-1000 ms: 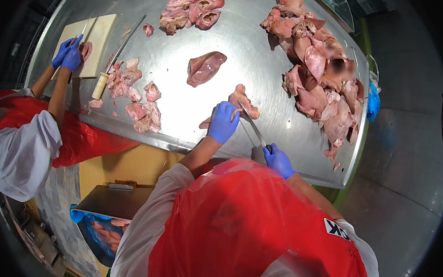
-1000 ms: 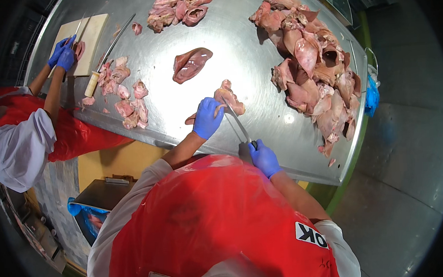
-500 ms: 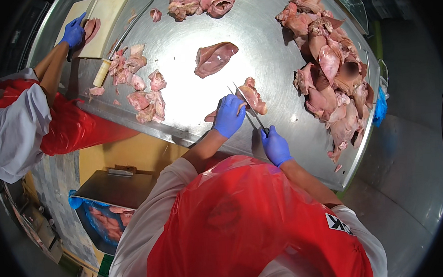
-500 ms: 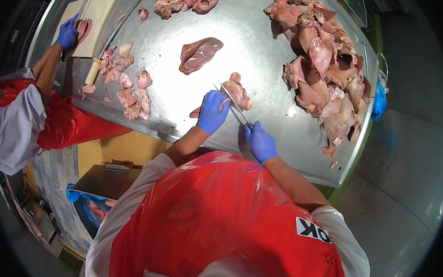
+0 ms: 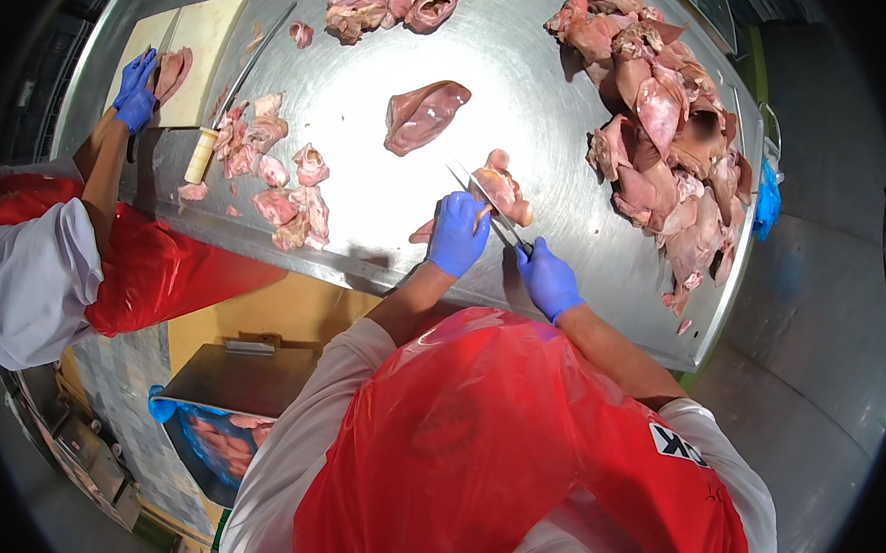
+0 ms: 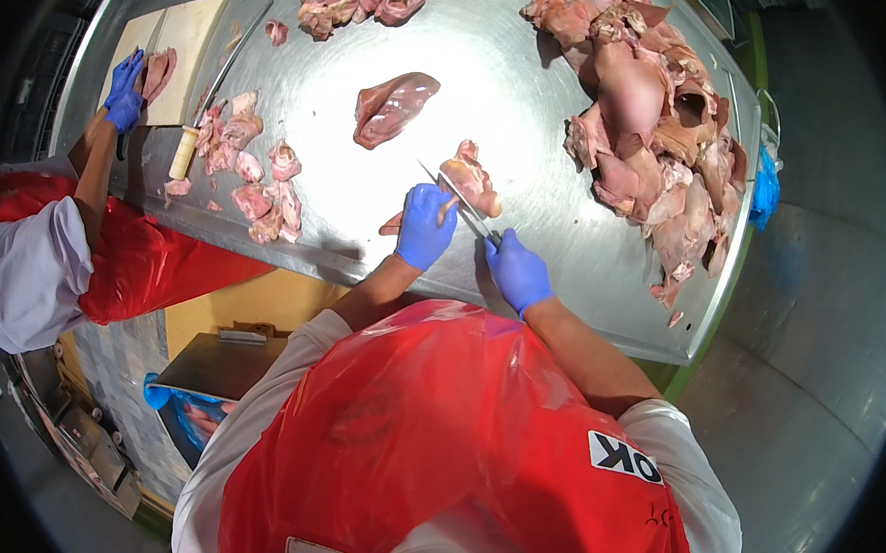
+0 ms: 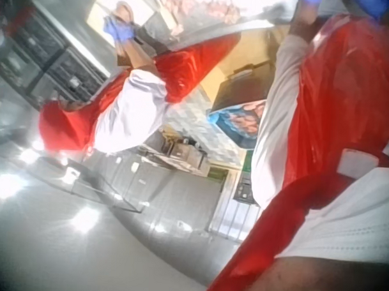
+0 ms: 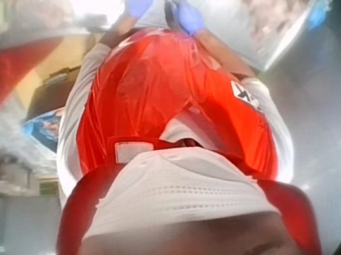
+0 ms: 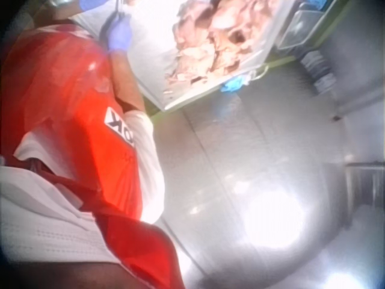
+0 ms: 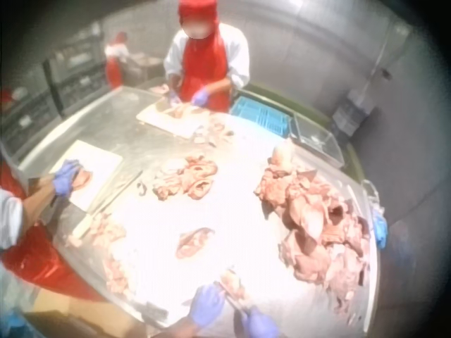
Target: The person uses a knife to cut raw meat pieces on a stainless steel table, separating portions and placing them into piles. The person wears blue gloves and a red apron while working alongside another person who also cuts meat.
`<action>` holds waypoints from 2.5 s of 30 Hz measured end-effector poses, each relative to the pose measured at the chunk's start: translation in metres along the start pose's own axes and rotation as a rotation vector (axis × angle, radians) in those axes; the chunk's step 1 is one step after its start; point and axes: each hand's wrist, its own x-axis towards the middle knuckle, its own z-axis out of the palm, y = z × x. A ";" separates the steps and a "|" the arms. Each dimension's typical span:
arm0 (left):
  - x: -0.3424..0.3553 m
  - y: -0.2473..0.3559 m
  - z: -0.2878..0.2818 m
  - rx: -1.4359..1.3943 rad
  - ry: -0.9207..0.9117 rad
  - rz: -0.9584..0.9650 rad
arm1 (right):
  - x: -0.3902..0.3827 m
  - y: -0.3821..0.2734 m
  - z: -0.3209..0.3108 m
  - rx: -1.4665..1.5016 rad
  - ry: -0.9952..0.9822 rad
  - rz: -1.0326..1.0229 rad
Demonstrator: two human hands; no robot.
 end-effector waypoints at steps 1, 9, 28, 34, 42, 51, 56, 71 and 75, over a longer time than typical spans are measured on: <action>0.000 -0.001 0.002 0.018 -0.013 0.018 | 0.007 -0.008 -0.002 0.015 0.005 -0.016; 0.003 -0.003 0.004 -0.007 -0.013 -0.027 | 0.002 0.000 -0.015 -0.005 -0.040 -0.032; -0.002 -0.008 0.004 -0.032 0.021 -0.026 | -0.046 0.069 0.011 -0.068 -0.087 0.075; -0.028 -0.006 -0.007 0.009 -0.091 0.032 | -0.085 0.090 -0.021 -0.013 -0.051 0.052; -0.032 -0.010 -0.010 0.011 -0.144 0.072 | -0.026 0.035 -0.004 0.081 0.002 -0.003; -0.027 -0.010 -0.017 0.113 -0.205 0.139 | 0.019 -0.006 0.015 0.020 0.007 -0.065; -0.028 -0.019 -0.015 0.076 -0.181 0.137 | -0.024 0.040 0.007 -0.067 -0.073 0.025; 0.009 0.019 -0.038 0.438 -0.545 -0.214 | -0.072 0.129 0.048 -0.232 0.023 0.129; -0.005 0.017 -0.028 0.498 -0.405 -0.041 | -0.092 0.128 0.040 -0.151 0.068 0.112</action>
